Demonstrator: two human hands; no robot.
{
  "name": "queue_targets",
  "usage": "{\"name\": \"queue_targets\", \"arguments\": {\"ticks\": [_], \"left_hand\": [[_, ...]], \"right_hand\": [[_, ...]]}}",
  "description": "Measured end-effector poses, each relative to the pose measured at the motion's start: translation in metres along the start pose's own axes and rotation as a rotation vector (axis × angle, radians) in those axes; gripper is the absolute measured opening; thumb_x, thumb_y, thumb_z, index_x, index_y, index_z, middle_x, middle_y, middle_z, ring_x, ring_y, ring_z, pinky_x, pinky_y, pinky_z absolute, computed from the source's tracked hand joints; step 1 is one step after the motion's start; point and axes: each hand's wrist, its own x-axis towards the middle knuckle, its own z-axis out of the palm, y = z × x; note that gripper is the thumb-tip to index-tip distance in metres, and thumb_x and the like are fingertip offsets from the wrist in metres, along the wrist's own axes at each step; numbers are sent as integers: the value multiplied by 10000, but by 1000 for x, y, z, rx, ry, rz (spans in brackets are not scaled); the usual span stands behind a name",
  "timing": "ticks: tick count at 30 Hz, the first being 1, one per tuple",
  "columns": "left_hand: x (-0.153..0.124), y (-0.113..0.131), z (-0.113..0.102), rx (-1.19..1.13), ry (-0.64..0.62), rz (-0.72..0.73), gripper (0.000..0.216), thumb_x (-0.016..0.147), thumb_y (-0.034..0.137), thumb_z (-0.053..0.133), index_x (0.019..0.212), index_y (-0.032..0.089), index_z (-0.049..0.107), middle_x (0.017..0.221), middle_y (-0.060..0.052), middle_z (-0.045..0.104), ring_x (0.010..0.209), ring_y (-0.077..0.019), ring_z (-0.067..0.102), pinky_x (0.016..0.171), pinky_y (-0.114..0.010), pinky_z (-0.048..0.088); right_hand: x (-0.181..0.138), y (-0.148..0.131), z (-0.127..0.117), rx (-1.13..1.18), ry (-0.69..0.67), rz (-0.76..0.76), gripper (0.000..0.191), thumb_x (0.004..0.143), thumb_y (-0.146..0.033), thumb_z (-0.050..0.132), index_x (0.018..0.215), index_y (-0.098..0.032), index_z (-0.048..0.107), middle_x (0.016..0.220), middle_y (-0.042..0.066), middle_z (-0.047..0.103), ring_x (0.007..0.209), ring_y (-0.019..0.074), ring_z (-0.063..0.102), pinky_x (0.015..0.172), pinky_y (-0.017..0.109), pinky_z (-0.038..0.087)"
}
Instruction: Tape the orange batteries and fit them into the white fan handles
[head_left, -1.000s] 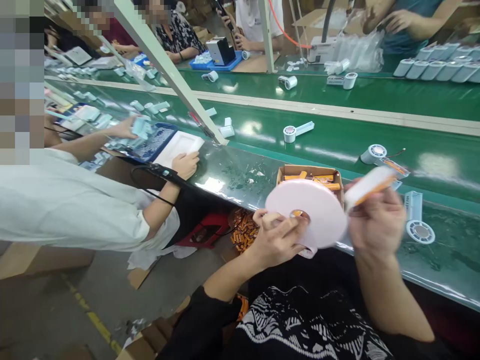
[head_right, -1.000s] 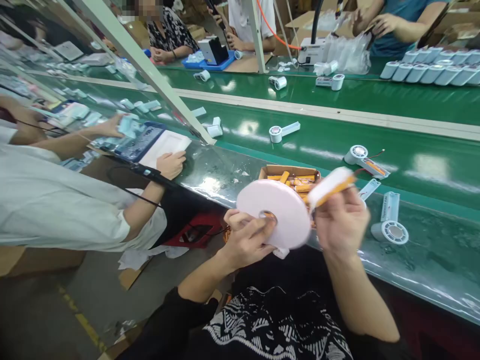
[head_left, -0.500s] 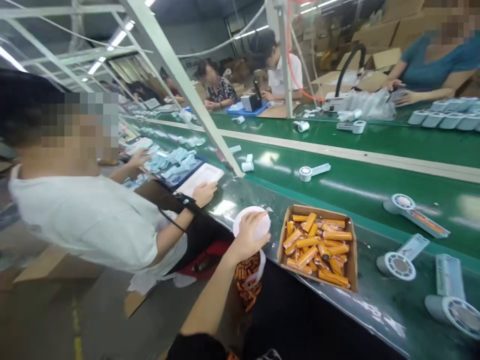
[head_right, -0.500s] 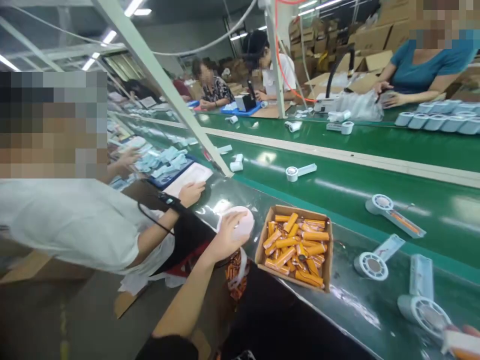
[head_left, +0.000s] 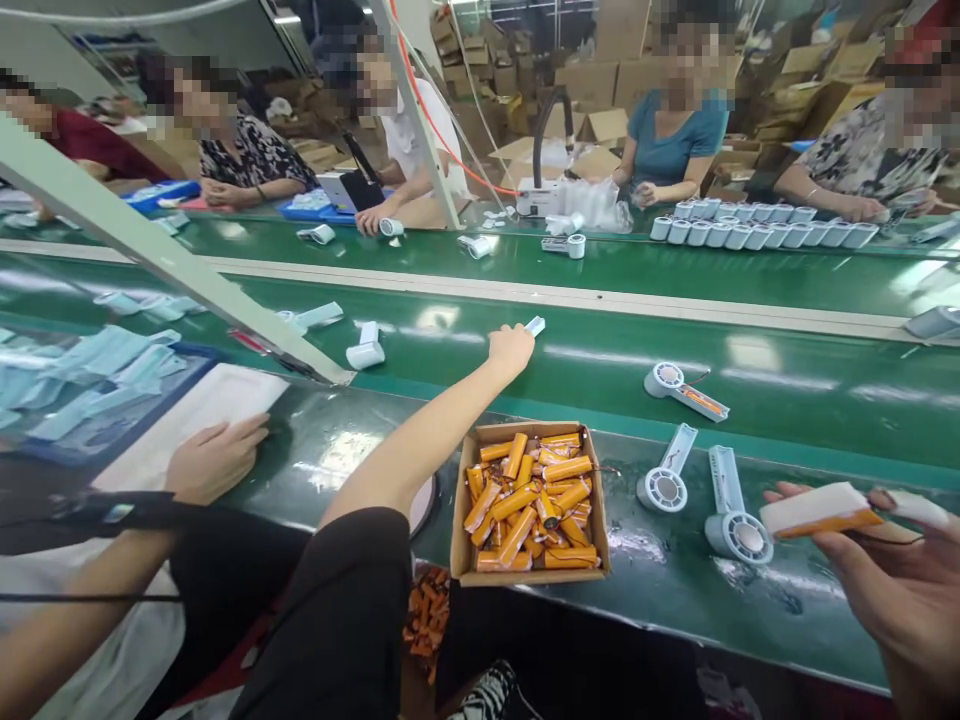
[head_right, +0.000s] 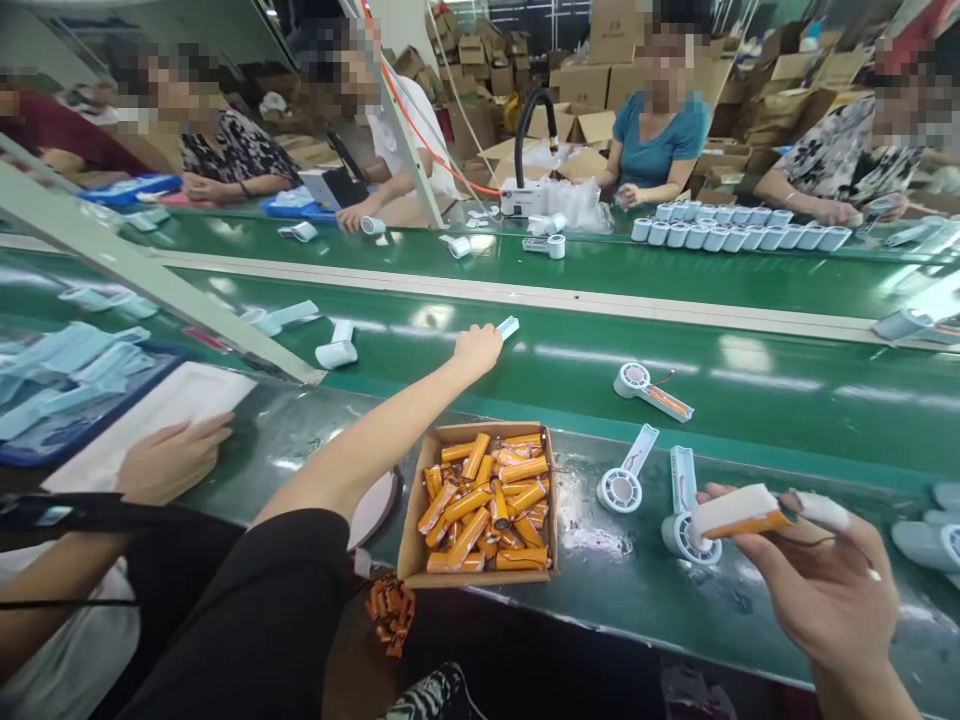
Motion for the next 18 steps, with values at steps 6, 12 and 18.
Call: {"name": "queue_targets", "arguments": {"ticks": [6,12,18], "left_hand": [[7,-28,4,-16,-168,111,287,789,216,785,1070,174,832,1200,-233,720,1245,-430,621,1076,-555,512],[19,-42,-9,-125,-239,276,131,793,240,759,905,245,827,1005,-66,812,1021,-259,712,957,-315,517],[18,-50,-10,-261,-118,286,259,1003,277,565,1155,263,775,1146,-18,817,1020,-197,715,909,-274,497]], "right_hand": [[56,-34,78,129,-345,-228,583,474,-245,1074,964,-447,831,888,35,809,817,420,840,887,740,677],[97,-16,249,-10,-906,-281,404,864,-347,848,1230,-278,691,963,41,860,868,253,838,894,463,673],[99,49,337,-603,-1191,-391,418,994,-249,618,1411,-224,605,987,45,859,918,241,813,918,344,580]]}}
